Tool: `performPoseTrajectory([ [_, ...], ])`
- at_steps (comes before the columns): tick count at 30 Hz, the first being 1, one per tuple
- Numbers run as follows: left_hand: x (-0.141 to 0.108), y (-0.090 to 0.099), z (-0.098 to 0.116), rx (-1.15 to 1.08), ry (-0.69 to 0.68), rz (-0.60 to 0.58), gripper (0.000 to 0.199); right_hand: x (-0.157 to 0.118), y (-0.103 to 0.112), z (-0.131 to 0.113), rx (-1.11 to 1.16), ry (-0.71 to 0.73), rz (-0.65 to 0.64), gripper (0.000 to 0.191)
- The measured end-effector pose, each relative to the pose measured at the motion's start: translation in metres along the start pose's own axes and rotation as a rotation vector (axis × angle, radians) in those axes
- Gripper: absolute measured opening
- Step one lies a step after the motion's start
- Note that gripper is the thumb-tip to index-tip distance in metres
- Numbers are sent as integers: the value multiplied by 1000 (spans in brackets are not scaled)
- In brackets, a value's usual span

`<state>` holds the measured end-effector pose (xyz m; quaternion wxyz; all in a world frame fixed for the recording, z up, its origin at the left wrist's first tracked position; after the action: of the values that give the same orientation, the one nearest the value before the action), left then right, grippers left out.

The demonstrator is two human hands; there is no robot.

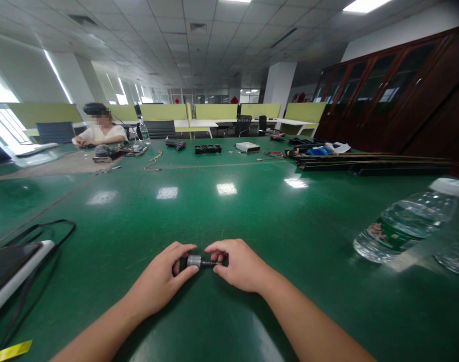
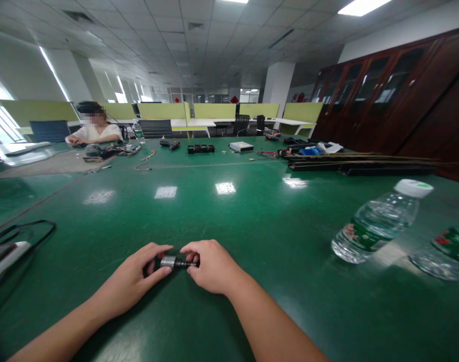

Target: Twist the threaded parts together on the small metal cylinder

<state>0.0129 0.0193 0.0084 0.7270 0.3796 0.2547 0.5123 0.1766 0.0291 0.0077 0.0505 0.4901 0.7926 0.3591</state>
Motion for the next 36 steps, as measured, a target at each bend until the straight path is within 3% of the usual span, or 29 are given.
performPoseTrajectory([
  [10,1,-3,3,17,-39,-37,26,0,-1,-2,-81,22,-9,33],
  [18,1,-3,4,8,-32,-48,22,2,-4,-8,-188,79,-43,17],
  [36,-1,-1,8,27,-13,-33,22,5,-6,-8,-266,82,-47,11],
])
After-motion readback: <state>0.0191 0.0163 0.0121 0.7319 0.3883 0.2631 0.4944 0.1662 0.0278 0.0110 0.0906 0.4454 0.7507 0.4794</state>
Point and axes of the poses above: each hand's wrist, its own x-axis towards the middle knuckle, its own y-axis out of the back of the hand, z = x × y, the point moved 7 cm from there along x, towards the middle knuckle, and after that the axes turned 7 degrees about y, right-handed, at the moved point
